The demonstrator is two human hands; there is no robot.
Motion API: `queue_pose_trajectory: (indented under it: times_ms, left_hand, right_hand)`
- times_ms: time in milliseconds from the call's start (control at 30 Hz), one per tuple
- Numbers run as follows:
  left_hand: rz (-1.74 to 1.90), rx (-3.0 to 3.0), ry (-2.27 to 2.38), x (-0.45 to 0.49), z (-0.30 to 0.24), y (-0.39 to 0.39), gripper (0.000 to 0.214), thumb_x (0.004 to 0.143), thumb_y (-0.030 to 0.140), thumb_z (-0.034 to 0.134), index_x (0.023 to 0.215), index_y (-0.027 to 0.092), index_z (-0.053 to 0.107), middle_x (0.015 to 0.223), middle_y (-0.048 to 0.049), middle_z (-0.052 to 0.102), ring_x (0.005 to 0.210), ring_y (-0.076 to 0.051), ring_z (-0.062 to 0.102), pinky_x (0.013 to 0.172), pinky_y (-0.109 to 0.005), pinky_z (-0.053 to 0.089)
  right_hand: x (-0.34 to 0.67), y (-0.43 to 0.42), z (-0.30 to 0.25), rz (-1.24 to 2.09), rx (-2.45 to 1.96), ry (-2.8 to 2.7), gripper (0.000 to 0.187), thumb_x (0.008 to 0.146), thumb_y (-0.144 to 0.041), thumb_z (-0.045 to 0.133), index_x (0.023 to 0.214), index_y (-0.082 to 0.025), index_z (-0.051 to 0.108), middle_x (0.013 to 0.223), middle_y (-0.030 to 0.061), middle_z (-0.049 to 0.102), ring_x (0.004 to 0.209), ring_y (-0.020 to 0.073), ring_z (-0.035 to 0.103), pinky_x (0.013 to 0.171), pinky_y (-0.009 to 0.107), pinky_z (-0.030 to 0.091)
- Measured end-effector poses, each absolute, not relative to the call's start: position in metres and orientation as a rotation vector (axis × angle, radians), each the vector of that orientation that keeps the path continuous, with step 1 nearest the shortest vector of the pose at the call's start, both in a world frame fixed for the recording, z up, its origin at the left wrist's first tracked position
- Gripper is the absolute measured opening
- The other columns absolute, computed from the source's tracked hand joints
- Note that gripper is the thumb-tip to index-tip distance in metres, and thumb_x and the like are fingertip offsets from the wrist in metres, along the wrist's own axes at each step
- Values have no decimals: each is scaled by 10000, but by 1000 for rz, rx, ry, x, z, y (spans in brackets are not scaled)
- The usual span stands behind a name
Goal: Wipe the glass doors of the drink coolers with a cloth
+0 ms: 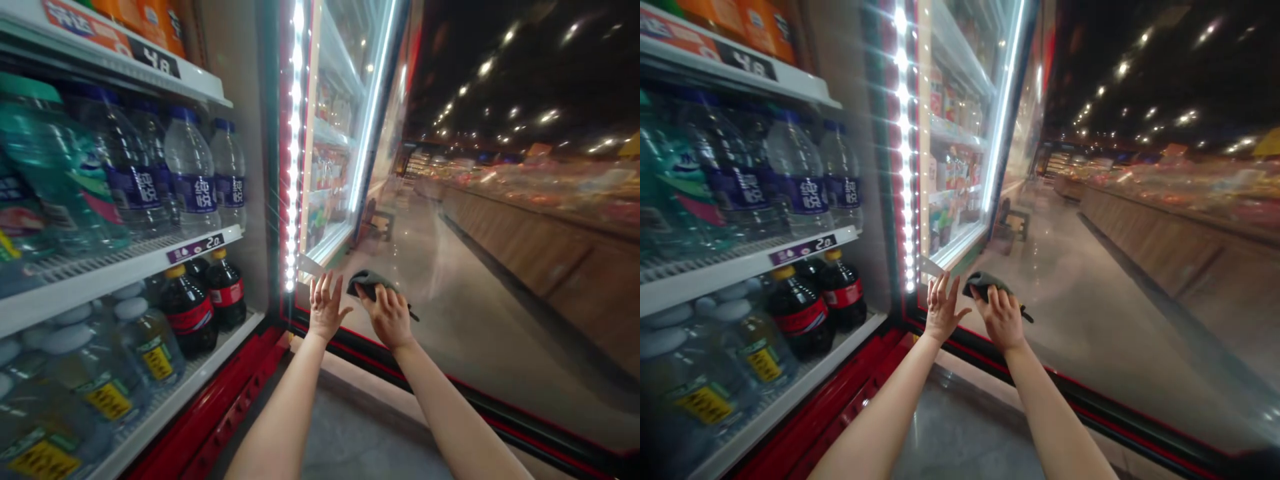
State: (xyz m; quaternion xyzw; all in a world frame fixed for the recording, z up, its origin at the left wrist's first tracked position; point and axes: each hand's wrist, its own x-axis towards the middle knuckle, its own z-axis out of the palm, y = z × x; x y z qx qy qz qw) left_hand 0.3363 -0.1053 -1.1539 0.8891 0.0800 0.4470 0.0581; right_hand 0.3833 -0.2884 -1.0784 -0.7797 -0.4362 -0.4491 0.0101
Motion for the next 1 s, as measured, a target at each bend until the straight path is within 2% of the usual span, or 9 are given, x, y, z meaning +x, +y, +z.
queue_pose_trajectory:
  times_ms: [133, 333, 500, 633, 833, 1000]
  left_hand:
    - [1359, 2730, 246, 328, -1163, -96, 1012, 785, 435, 807, 1609, 226, 258, 1618, -184, 353, 1505, -366, 325, 1266, -562, 215]
    - [1347, 2731, 258, 326, -1171, -83, 1017, 785, 483, 798, 1610, 228, 261, 1606, -174, 386, 1495, -359, 351, 1270, -551, 214]
    - [1337, 2709, 468, 315, -1180, -69, 952, 841, 412, 757, 1617, 230, 238, 1609, -171, 391, 1481, -342, 383, 1255, -538, 250]
    - [1327, 2707, 544, 302, -1180, -58, 975, 821, 344, 783, 1617, 221, 233, 1603, -155, 405, 1490, -327, 372, 1248, -497, 305]
    - [1446, 2656, 570, 296, -1176, -44, 927, 810, 292, 795, 1585, 210, 293, 1520, -181, 486, 1452, -334, 433, 1256, -605, 243]
    - [1473, 2651, 617, 292, -1179, -33, 849, 815, 262, 778, 1542, 175, 348, 1526, -214, 475, 1471, -358, 400, 1230, -660, 246]
  right_hand:
    - [381, -305, -1083, -1349, -2472, -1480, 667, 917, -134, 545, 1505, -437, 458, 1117, 102, 590, 903, 228, 478, 741, 356, 383]
    - [386, -260, -1033, -1471, -2400, -1068, 518, 949, -226, 542, 1451, -350, 560, 1167, 142, 564, 922, 258, 475, 784, 407, 389]
    - [376, -214, -1063, -1353, -2426, -1442, 544, 958, -174, 508, 1478, -335, 527, 1180, 142, 591, 878, 233, 465, 729, 382, 367]
    - [369, -210, -1083, -1275, -2496, -1645, 498, 958, -170, 536, 1429, -327, 584, 1157, 125, 612, 914, 232, 475, 733, 369, 353]
    - [371, -176, -1036, -1407, -2393, -1620, 480, 981, -198, 531, 1438, -339, 572, 1187, 125, 607, 922, 237, 468, 726, 368, 334]
    - [380, -121, -988, -1600, -2142, -1550, 523, 1013, -232, 471, 1520, -361, 448, 1258, 130, 579, 956, 239, 471, 744, 370, 343]
